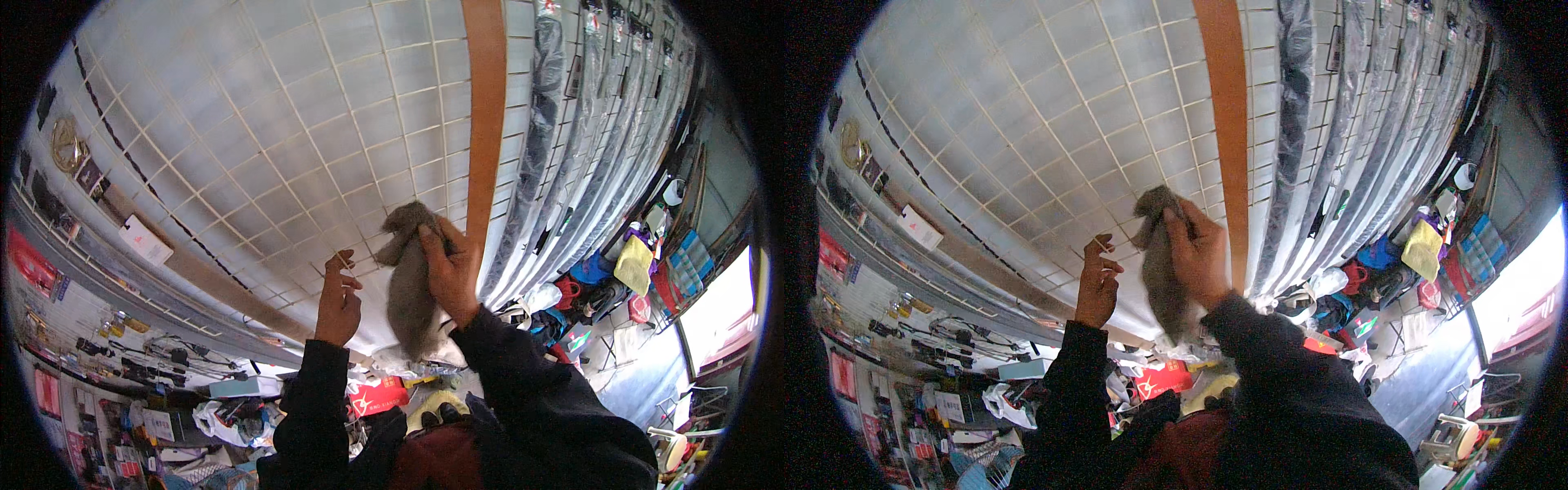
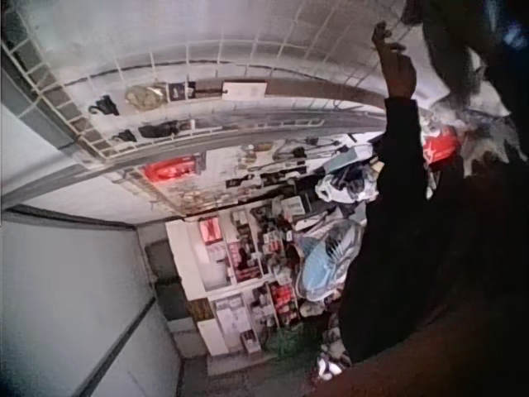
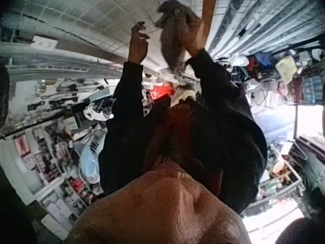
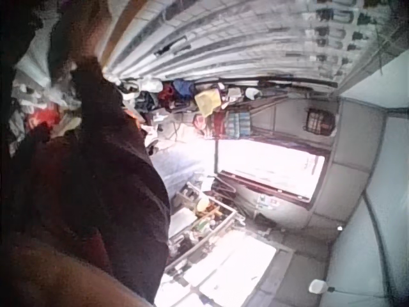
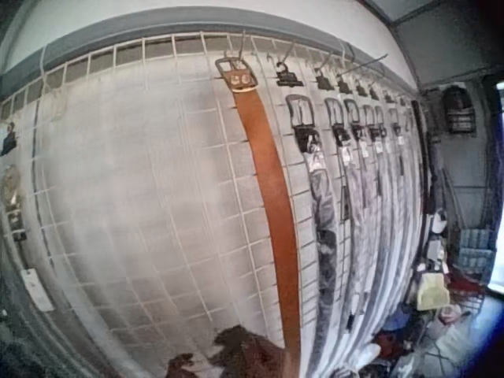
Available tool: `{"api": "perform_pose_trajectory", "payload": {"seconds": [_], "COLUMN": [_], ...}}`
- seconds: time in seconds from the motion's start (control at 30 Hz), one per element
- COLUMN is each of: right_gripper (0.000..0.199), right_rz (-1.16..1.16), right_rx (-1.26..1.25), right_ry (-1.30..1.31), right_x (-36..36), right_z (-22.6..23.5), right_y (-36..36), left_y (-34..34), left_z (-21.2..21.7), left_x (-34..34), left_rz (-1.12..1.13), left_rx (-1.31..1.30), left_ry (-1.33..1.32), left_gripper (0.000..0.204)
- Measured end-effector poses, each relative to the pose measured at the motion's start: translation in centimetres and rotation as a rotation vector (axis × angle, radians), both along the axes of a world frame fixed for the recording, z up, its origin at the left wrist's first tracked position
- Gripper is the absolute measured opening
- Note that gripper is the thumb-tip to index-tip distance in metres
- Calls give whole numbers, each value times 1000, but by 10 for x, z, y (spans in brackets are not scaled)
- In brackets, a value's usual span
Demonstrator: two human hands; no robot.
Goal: The person wipes a white wire display grid with a cloth, moving methodically across the surface. They briefly adjust a hanging item before resuming wiping. The person continues to clean different sections of the grid throughout the clip.
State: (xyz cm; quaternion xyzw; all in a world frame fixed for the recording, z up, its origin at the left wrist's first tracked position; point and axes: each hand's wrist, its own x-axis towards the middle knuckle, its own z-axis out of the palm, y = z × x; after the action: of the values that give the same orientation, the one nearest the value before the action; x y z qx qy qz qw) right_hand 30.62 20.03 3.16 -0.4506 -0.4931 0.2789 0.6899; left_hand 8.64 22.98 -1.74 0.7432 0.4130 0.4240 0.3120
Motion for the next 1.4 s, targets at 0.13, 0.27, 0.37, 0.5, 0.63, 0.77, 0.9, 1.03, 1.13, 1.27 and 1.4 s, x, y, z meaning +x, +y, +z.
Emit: {"api": "perform_pose_trajectory", "payload": {"seconds": [0.13,0.27,0.37,0.5,0.63,0.77,0.9,1.03,1.13,1.27,1.4], "right_gripper": [26,29,30,30,28,29,29,33,30,27,27], "right_rz": [-94,122,548,328,-74,-60,208,420,240,-9,145], "right_rx": [173,-115,-275,-198,15,-102,-243,-272,-169,148,-142], "right_ry": [-550,-326,543,473,-274,-467,196,796,363,-570,-332], "right_x": [14,5,6,8,11,7,-6,-16,-23,-28,-40], "right_z": [-4,-6,-9,-24,-38,-44,-48,-50,-50,-48,-48], "right_y": [25,37,26,4,1,13,18,-1,-12,3,18], "left_y": [-4,-3,-1,-1,-3,-7,-9,-10,-12,-15,-14], "left_z": [2,4,5,5,4,3,5,10,12,9,6], "left_x": [2,2,2,2,2,3,6,6,5,4,2], "left_rz": [36,26,38,30,46,41,59,67,65,42,56], "left_rx": [-76,-87,-105,-12,-81,-75,-92,-103,-82,-102,-82], "left_ry": [8,2,20,7,8,-1,18,41,46,16,35], "left_gripper": [85,84,80,87,87,86,87,88,89,91,88]}}
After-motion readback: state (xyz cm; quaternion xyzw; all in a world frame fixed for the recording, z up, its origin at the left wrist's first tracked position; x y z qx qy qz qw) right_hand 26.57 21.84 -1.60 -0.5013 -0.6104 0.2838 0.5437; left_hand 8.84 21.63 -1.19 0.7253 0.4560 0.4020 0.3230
